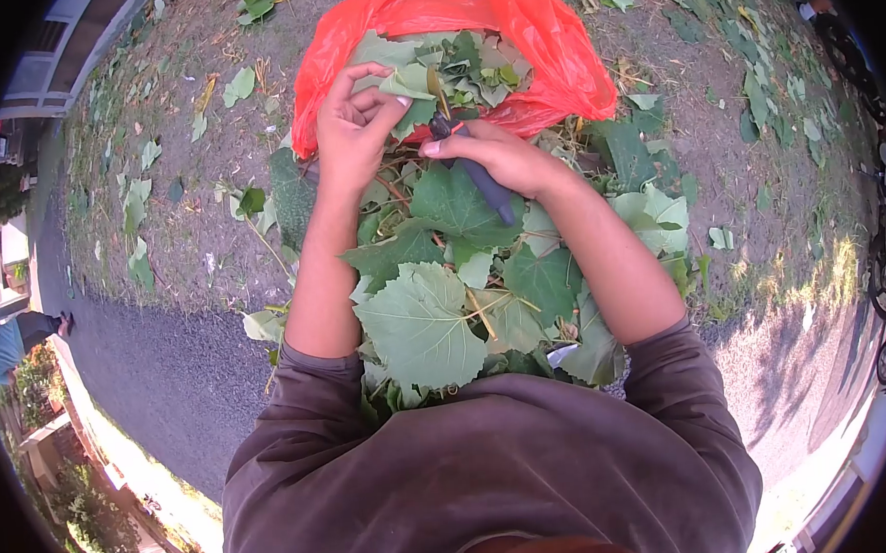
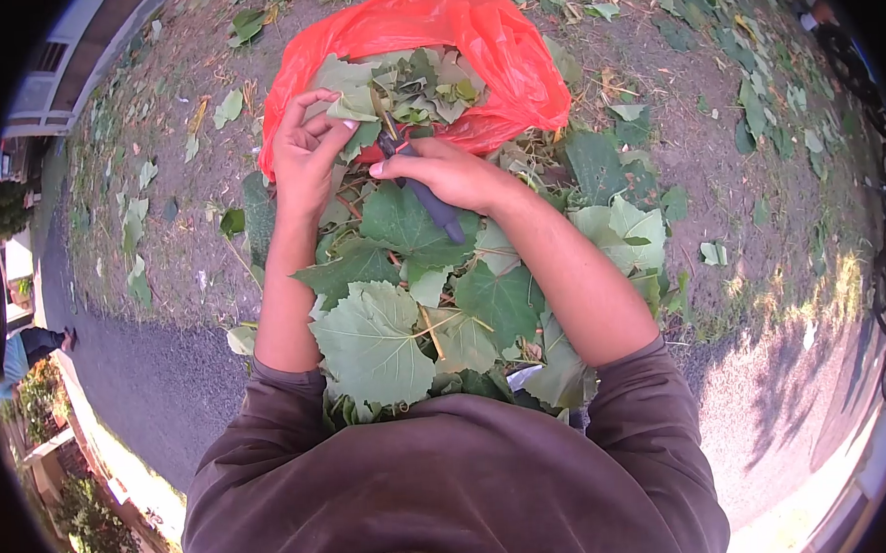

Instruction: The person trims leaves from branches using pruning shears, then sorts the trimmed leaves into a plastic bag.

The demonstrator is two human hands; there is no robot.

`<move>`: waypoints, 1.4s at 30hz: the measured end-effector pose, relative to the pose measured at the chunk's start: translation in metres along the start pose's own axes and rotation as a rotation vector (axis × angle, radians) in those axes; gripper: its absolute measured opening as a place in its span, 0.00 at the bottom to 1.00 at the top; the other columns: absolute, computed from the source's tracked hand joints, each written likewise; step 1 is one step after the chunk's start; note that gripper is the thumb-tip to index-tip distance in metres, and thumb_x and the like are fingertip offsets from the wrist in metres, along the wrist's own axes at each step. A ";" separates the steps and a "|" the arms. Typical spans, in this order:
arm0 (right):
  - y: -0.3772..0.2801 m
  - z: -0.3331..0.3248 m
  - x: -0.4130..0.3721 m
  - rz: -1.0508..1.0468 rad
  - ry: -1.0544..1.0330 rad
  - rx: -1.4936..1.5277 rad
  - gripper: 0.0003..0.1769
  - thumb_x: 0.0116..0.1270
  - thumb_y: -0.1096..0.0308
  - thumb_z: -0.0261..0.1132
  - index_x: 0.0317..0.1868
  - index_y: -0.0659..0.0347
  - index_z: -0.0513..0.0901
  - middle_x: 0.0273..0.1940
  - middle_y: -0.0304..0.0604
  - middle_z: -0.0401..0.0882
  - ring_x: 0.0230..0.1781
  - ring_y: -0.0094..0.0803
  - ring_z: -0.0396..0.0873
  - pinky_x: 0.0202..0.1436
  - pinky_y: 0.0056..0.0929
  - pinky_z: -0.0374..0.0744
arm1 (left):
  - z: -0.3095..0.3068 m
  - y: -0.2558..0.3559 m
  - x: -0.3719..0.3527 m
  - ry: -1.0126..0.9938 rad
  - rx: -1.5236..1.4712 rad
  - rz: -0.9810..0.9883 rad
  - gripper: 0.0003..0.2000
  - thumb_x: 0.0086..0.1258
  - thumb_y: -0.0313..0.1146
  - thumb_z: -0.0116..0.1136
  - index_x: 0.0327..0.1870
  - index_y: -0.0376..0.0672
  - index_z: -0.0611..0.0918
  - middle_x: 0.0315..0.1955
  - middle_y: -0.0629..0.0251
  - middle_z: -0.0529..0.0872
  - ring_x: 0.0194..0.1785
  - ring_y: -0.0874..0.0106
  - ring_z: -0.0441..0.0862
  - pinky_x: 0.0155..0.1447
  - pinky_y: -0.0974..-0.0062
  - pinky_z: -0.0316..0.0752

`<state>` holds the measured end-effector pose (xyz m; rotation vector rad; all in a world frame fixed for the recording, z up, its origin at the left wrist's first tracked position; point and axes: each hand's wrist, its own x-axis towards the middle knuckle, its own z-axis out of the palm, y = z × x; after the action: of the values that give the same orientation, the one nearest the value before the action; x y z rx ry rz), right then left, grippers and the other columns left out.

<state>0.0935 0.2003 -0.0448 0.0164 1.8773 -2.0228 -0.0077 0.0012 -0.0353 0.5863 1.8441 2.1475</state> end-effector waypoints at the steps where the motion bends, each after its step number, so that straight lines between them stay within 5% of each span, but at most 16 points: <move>1: 0.000 0.000 0.000 0.001 0.001 0.001 0.33 0.73 0.38 0.69 0.51 0.65 0.86 0.44 0.36 0.83 0.46 0.27 0.79 0.53 0.30 0.74 | -0.002 -0.003 0.001 -0.001 0.000 -0.002 0.22 0.73 0.18 0.69 0.67 0.33 0.81 0.44 0.57 0.93 0.47 0.76 0.90 0.54 0.80 0.82; 7: 0.004 0.000 0.004 -0.047 0.007 -0.127 0.35 0.73 0.36 0.68 0.51 0.67 0.85 0.42 0.39 0.82 0.44 0.29 0.78 0.52 0.32 0.75 | 0.015 0.012 -0.007 0.141 0.351 0.014 0.12 0.72 0.21 0.69 0.56 0.34 0.88 0.38 0.64 0.93 0.39 0.79 0.89 0.45 0.80 0.82; 12: 0.000 0.003 0.003 -0.028 0.075 -0.162 0.34 0.72 0.36 0.68 0.43 0.66 0.86 0.34 0.37 0.81 0.38 0.28 0.77 0.46 0.32 0.74 | 0.024 0.035 -0.011 0.041 0.859 0.352 0.06 0.71 0.21 0.71 0.46 0.34 0.92 0.39 0.61 0.93 0.43 0.72 0.91 0.49 0.74 0.83; 19: 0.005 0.006 0.006 -0.044 0.153 -0.189 0.35 0.70 0.34 0.71 0.35 0.65 0.87 0.27 0.35 0.79 0.31 0.26 0.76 0.38 0.32 0.74 | 0.022 0.030 -0.010 0.043 0.855 0.452 0.09 0.70 0.22 0.72 0.49 0.36 0.91 0.41 0.60 0.93 0.44 0.69 0.93 0.48 0.72 0.85; 27: 0.009 0.004 0.008 -0.074 0.238 -0.225 0.32 0.67 0.37 0.77 0.35 0.65 0.89 0.23 0.35 0.79 0.26 0.24 0.76 0.35 0.34 0.76 | 0.026 0.027 -0.010 0.113 0.640 0.142 0.12 0.73 0.26 0.74 0.55 0.35 0.89 0.49 0.61 0.93 0.51 0.74 0.91 0.49 0.77 0.86; 31: 0.001 0.005 0.005 -0.031 0.238 -0.286 0.30 0.66 0.40 0.79 0.35 0.66 0.89 0.24 0.36 0.80 0.27 0.23 0.76 0.35 0.33 0.77 | 0.014 0.011 -0.004 0.145 0.393 0.151 0.15 0.71 0.24 0.74 0.57 0.35 0.88 0.42 0.62 0.93 0.49 0.73 0.92 0.51 0.74 0.88; 37: 0.001 -0.001 0.004 -0.039 0.126 -0.174 0.25 0.68 0.44 0.80 0.33 0.60 0.88 0.25 0.29 0.79 0.26 0.20 0.75 0.32 0.29 0.73 | 0.012 0.021 -0.001 0.079 0.212 0.057 0.30 0.72 0.20 0.70 0.76 0.36 0.75 0.66 0.55 0.85 0.67 0.70 0.85 0.63 0.74 0.83; 39: -0.002 -0.002 0.000 -0.012 -0.041 0.053 0.22 0.69 0.47 0.80 0.34 0.58 0.88 0.28 0.27 0.80 0.29 0.17 0.75 0.33 0.26 0.72 | 0.007 0.023 0.004 -0.072 0.250 0.249 0.34 0.73 0.23 0.65 0.81 0.38 0.69 0.76 0.51 0.76 0.68 0.65 0.83 0.75 0.65 0.75; 42: 0.000 -0.005 -0.002 -0.019 -0.194 0.171 0.20 0.69 0.50 0.79 0.38 0.59 0.88 0.33 0.29 0.83 0.34 0.16 0.79 0.37 0.24 0.74 | 0.002 0.021 0.004 -0.240 -0.058 0.175 0.34 0.71 0.24 0.64 0.80 0.37 0.71 0.75 0.48 0.78 0.70 0.61 0.81 0.81 0.58 0.67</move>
<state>0.0942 0.2056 -0.0445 -0.1472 1.5903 -2.1091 -0.0091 0.0010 -0.0143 0.9772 1.6510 2.1190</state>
